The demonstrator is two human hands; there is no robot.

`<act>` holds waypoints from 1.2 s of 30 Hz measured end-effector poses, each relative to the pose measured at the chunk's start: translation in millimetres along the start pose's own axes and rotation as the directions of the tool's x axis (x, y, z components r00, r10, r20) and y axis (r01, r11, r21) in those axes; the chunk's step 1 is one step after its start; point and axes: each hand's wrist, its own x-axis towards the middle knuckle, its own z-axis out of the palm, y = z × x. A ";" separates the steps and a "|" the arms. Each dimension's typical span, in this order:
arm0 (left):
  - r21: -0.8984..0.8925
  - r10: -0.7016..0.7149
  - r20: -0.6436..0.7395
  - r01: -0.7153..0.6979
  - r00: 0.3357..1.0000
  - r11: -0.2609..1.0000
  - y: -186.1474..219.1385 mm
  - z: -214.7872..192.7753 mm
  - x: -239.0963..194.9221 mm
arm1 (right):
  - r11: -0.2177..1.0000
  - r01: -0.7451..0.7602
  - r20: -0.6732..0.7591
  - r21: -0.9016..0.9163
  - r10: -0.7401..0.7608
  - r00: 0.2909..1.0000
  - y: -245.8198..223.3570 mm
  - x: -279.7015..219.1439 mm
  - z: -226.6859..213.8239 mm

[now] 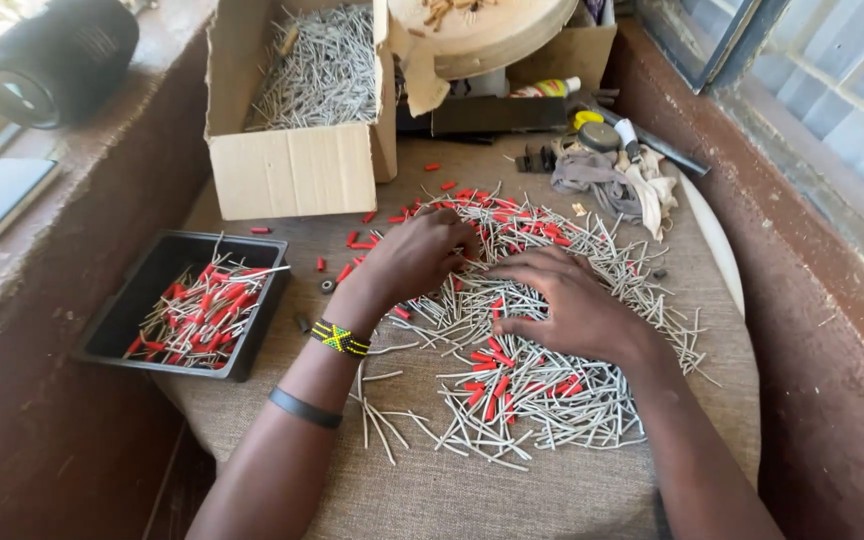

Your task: Assembling rivets by manually sliding red plastic sleeves onto metal nails

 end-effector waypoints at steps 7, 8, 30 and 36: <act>-0.105 -0.019 -0.047 0.014 0.999 0.994 -7.6 -20.5 -10.2 | 1.000 -0.005 -0.139 -0.013 0.003 0.990 16.3 8.0 13.3; -0.128 -0.008 -0.131 -0.008 0.991 0.992 -9.0 -21.5 -9.8 | 1.000 0.007 -0.225 -0.007 -0.008 0.974 23.7 8.4 15.3; 0.141 0.106 -0.268 -0.070 0.958 0.988 -9.8 13.6 11.6 | 0.990 0.082 -0.442 0.112 -0.024 0.897 36.8 52.4 -13.4; 0.312 0.103 -0.297 -0.006 0.949 0.950 -22.9 26.3 15.9 | 0.964 0.187 -0.466 0.188 -0.080 0.881 27.5 43.0 -9.4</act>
